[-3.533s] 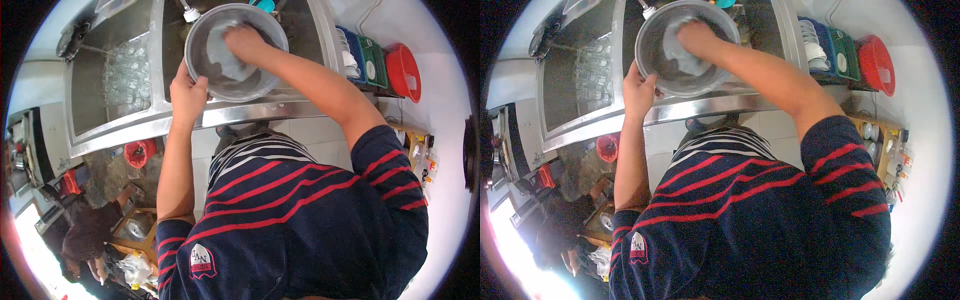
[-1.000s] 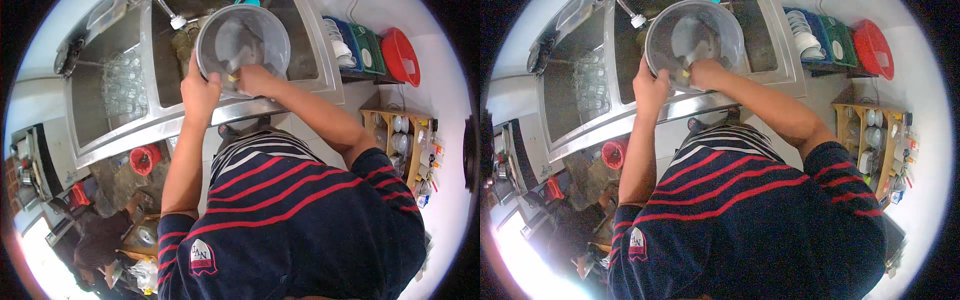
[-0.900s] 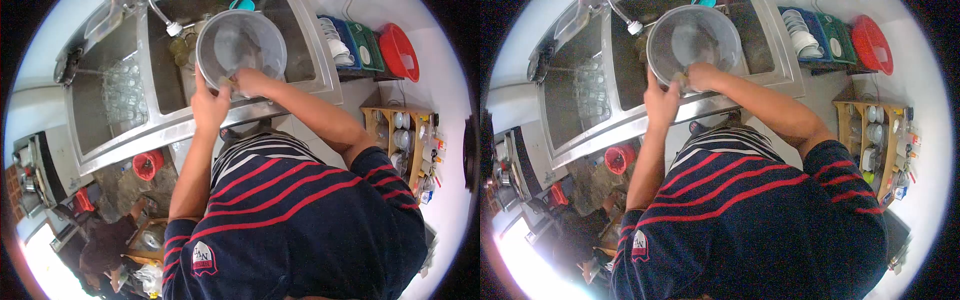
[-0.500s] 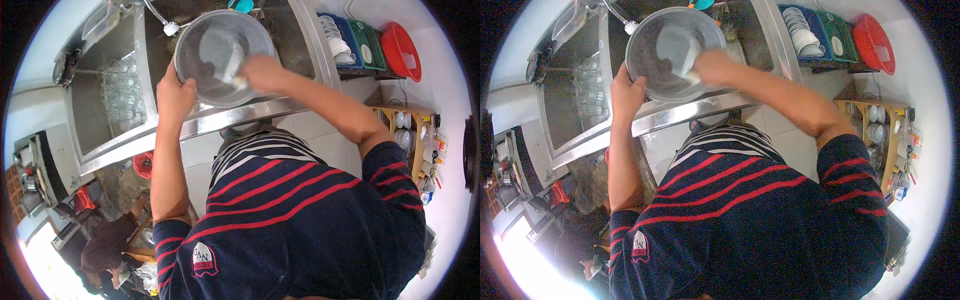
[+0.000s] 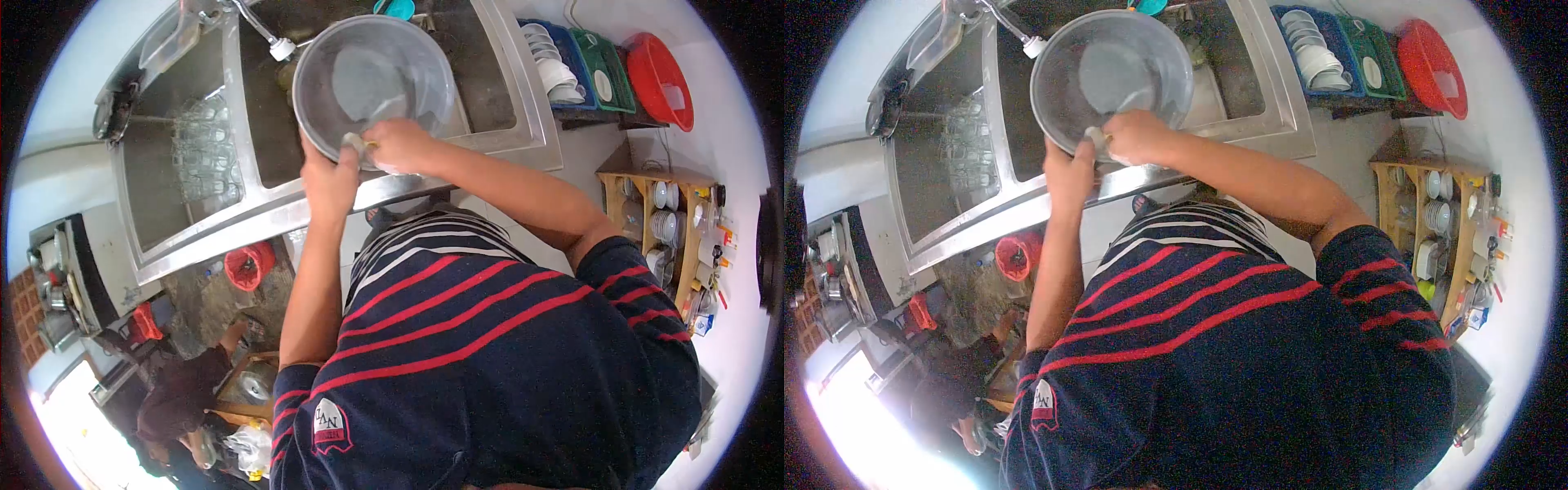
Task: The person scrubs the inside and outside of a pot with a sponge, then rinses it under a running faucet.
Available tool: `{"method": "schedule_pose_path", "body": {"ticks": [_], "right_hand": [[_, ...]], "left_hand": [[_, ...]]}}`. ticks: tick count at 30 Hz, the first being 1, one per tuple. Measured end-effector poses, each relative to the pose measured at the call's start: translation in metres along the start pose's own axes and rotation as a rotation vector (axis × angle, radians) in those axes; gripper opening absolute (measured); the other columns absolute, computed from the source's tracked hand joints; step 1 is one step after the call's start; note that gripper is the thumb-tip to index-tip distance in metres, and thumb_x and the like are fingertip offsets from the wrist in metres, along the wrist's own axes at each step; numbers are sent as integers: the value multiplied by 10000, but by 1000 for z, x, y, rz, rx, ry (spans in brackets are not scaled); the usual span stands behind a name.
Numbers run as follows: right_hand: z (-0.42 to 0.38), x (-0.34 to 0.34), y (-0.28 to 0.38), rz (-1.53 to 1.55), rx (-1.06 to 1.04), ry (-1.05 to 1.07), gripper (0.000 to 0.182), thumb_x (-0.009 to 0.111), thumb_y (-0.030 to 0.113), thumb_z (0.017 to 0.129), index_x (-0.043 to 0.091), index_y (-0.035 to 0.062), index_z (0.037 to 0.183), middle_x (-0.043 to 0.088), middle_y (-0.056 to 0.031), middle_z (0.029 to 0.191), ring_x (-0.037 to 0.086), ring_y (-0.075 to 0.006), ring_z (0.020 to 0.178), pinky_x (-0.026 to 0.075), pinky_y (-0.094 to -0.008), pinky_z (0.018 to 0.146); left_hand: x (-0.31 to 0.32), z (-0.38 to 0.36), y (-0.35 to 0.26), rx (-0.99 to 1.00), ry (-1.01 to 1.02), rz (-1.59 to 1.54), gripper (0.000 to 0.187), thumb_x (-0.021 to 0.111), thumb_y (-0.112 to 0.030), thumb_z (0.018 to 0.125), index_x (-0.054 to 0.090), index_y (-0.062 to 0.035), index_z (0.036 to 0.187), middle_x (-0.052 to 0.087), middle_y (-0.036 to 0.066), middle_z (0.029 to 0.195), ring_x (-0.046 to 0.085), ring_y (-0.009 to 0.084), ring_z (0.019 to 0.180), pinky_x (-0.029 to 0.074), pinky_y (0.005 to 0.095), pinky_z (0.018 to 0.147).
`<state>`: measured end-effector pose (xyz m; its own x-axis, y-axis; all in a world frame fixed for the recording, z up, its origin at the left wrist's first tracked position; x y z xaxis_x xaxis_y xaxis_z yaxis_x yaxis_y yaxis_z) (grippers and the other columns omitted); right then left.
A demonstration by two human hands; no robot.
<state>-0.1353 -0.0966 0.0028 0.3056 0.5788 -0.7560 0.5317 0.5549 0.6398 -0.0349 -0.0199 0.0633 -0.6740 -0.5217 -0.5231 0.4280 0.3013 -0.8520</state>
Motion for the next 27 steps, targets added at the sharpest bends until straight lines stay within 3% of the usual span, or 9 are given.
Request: {"method": "schedule_pose_path", "body": {"ticks": [2, 5, 8, 10, 11, 13, 17, 22, 27], "right_hand": [[4, -1, -2, 159, -27, -31, 278, 560, 217, 750, 707, 31, 897, 668, -255, 855, 650, -428, 863, 507, -491, 818], [3, -1, -12, 129, -47, 133, 253, 574, 197, 769, 717, 26, 889, 680, -238, 905, 656, -412, 880, 502, -500, 807], [7, -26, -21, -405, -307, 90, 245, 593, 201, 784, 731, 35, 900, 690, -205, 972, 659, -385, 916, 503, -511, 806], [11, -66, -13, -910, -373, -205, 236, 604, 192, 793, 735, 46, 924, 685, -195, 993, 646, -364, 984, 518, -492, 820], [12, -61, -11, -911, -376, -200, 236, 604, 192, 793, 735, 46, 924, 685, -195, 993, 646, -364, 984, 518, -492, 820], [25, -40, -38, -736, 1, 4, 226, 595, 158, 794, 734, 42, 929, 664, -220, 1027, 631, -375, 1030, 519, -476, 868], [36, 14, -9, -170, 40, 130, 294, 607, 130, 762, 671, 13, 1024, 610, -199, 1061, 618, -390, 1001, 509, -465, 872], [64, -41, 43, -362, -528, -476, 302, 627, 115, 783, 635, 2, 1063, 603, -222, 1047, 603, -391, 1058, 504, -472, 893], [55, -71, 14, -253, -197, -322, 315, 574, 92, 810, 600, -3, 1110, 580, -272, 1217, 605, -401, 1092, 512, -473, 900]], "left_hand": [[13, 1, 21, -145, 67, -77, 531, 590, -81, 795, 503, -16, 1315, 682, 213, 1092, 673, 304, 1003, 500, 381, 880], [11, 10, 14, 26, 18, -45, 648, 584, -92, 784, 408, -30, 1405, 685, 264, 999, 677, 405, 946, 518, 431, 827], [7, 14, 17, 12, 63, -67, 625, 577, -66, 788, 418, -24, 1391, 680, 280, 1000, 672, 403, 971, 513, 425, 841], [5, 8, 5, -92, 120, -91, 626, 567, -35, 785, 422, -40, 1394, 688, 259, 974, 694, 384, 889, 529, 416, 797], [8, 10, 12, -97, 119, -94, 626, 567, -35, 785, 422, -40, 1394, 688, 259, 974, 694, 384, 889, 529, 416, 797], [8, 15, 20, 0, 81, -18, 635, 561, -31, 781, 423, -61, 1400, 693, 239, 923, 708, 335, 744, 546, 404, 701], [4, 13, 3, -56, 113, -83, 640, 562, -41, 775, 430, -74, 1400, 690, 221, 876, 695, 288, 641, 545, 392, 610], [5, 16, 19, -99, 165, -150, 517, 549, -30, 778, 506, -8, 1292, 678, 189, 824, 672, 250, 590, 554, 383, 545], [0, 6, 15, -191, 159, -259, 400, 542, -23, 796, 534, 32, 1191, 663, 166, 802, 661, 220, 588, 555, 347, 457]]}}
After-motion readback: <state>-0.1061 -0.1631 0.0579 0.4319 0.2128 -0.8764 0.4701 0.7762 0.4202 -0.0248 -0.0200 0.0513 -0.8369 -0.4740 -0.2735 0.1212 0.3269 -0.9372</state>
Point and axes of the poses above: each hand's wrist, its own z-axis towards the middle knuckle, its own x-axis out of the palm, y = z × x, the point moved 10 cm from there along z, towards the middle knuckle
